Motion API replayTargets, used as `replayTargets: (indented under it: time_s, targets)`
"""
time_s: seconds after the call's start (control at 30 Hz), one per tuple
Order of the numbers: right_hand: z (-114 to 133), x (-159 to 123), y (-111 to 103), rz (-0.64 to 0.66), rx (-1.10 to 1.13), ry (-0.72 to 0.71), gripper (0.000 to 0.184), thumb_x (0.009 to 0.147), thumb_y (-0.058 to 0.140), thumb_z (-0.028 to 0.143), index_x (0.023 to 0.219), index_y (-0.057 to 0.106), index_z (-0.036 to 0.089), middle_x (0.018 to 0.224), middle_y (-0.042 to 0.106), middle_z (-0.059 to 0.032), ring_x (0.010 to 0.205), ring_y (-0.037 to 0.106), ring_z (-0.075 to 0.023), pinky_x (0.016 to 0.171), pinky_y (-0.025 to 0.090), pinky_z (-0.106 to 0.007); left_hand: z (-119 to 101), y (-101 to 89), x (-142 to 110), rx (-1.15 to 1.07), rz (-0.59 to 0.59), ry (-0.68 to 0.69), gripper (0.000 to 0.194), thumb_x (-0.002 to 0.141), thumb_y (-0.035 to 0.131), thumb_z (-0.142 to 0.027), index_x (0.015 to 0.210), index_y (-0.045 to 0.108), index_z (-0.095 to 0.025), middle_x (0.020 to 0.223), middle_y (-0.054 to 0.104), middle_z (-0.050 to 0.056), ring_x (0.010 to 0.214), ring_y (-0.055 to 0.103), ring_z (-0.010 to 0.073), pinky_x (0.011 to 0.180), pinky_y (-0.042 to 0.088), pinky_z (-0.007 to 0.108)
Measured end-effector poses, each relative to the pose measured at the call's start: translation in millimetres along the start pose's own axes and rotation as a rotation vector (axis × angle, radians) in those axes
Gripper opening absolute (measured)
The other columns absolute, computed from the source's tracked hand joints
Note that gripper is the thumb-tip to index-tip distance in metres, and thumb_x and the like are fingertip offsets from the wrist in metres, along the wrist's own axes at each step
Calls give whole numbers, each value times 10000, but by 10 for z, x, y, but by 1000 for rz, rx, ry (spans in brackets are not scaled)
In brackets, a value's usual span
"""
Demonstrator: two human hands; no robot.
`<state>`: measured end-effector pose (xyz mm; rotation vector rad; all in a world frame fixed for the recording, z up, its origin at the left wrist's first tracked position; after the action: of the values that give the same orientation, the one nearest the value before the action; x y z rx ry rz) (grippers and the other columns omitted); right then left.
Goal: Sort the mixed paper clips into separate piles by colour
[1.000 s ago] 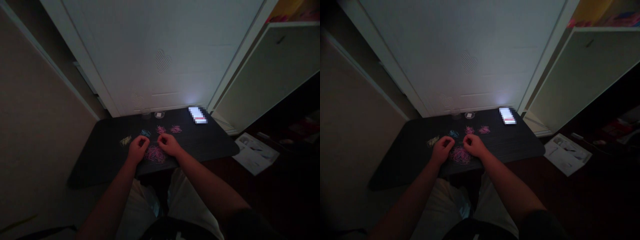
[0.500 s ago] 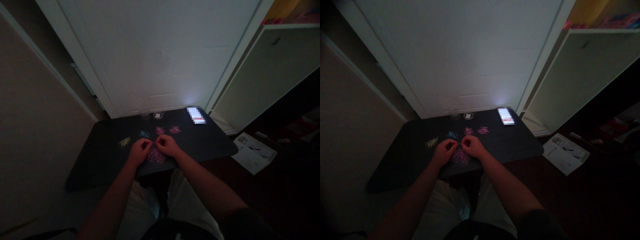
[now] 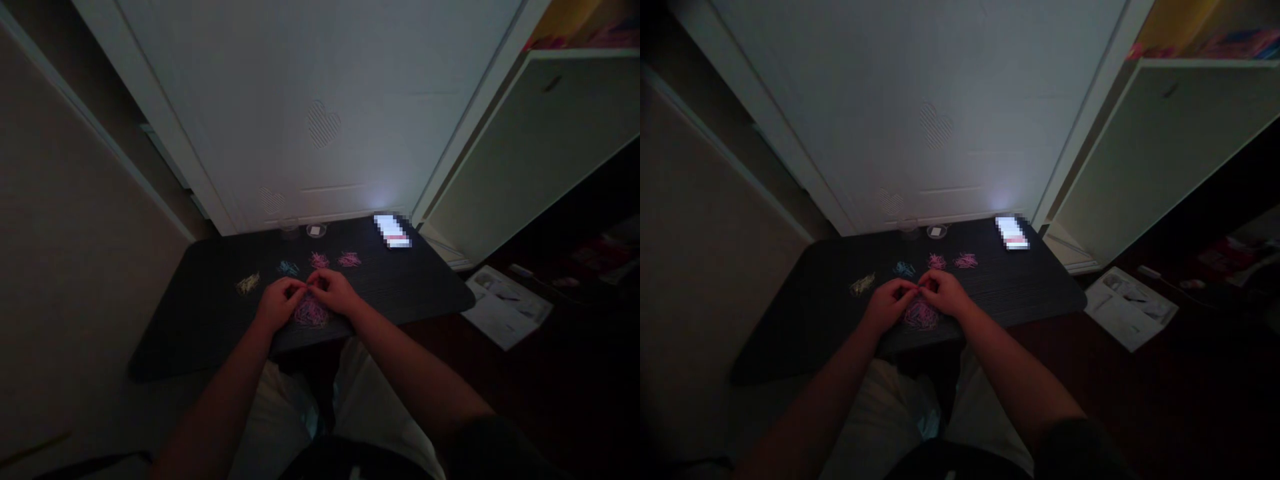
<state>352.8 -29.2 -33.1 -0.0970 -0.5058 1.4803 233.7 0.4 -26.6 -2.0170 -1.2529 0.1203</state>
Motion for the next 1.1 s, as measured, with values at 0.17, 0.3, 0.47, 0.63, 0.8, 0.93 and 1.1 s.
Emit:
replayTargets:
  time_s: [0.17,0.3,0.47,0.63,0.8,0.93,1.1]
  targets:
    - [4,3,-10,-11,-4,-18,65,720,601,174,784,611,163,639,539,26,568,468,-90,532,359,-211,-31,11,5,18,12,19,148,800,583,-299,825,678,-188,798,677,22,730,601,148,656,456,260]
    - [13,-1,-8,-11,-33,-16,22,708,590,162,705,568,163,613,525,30,561,454,-88,522,346,-206,-34,19,5,26,20,8,150,799,578,-297,819,668,-179,785,673,28,713,595,149,636,449,260]
    - [26,-7,-10,-8,-36,-7,17,706,573,162,708,557,163,615,522,30,560,454,-87,523,348,-207,-14,5,-1,21,4,-7,160,800,575,-307,814,660,-172,763,662,29,700,591,148,622,448,260]
    - [13,1,-40,-33,-28,-5,23,699,571,156,702,550,164,614,516,31,560,456,-87,529,353,-209,-6,-51,-3,8,-46,-14,145,794,577,-287,812,661,-170,768,660,29,694,587,144,622,454,259]
    - [-23,5,-4,-13,-13,-3,29,698,577,170,705,549,167,607,517,35,548,452,-84,516,345,-206,-38,-18,-1,0,-19,27,166,760,627,-296,875,677,-187,846,680,33,751,602,153,665,467,267]
    - [-20,1,12,1,-18,1,25,697,573,174,714,557,166,621,525,29,558,460,-86,518,348,-207,-38,1,0,9,-3,20,128,782,599,-286,797,676,-185,790,675,28,729,599,150,669,463,270]
    - [-43,10,-82,-58,53,-3,67,670,575,167,672,508,175,600,493,38,544,443,-86,511,338,-210,-19,-34,-14,9,-32,-11,133,795,583,-283,801,669,-181,768,664,22,702,588,140,646,452,261]
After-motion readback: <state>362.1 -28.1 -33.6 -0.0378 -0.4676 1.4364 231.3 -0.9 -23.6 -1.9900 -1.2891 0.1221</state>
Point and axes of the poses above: each hand's wrist, its own x-axis towards the middle knuckle, its own y-axis out of the palm, z = x × y, the point moved 10 cm from there along x, towards the middle knuckle
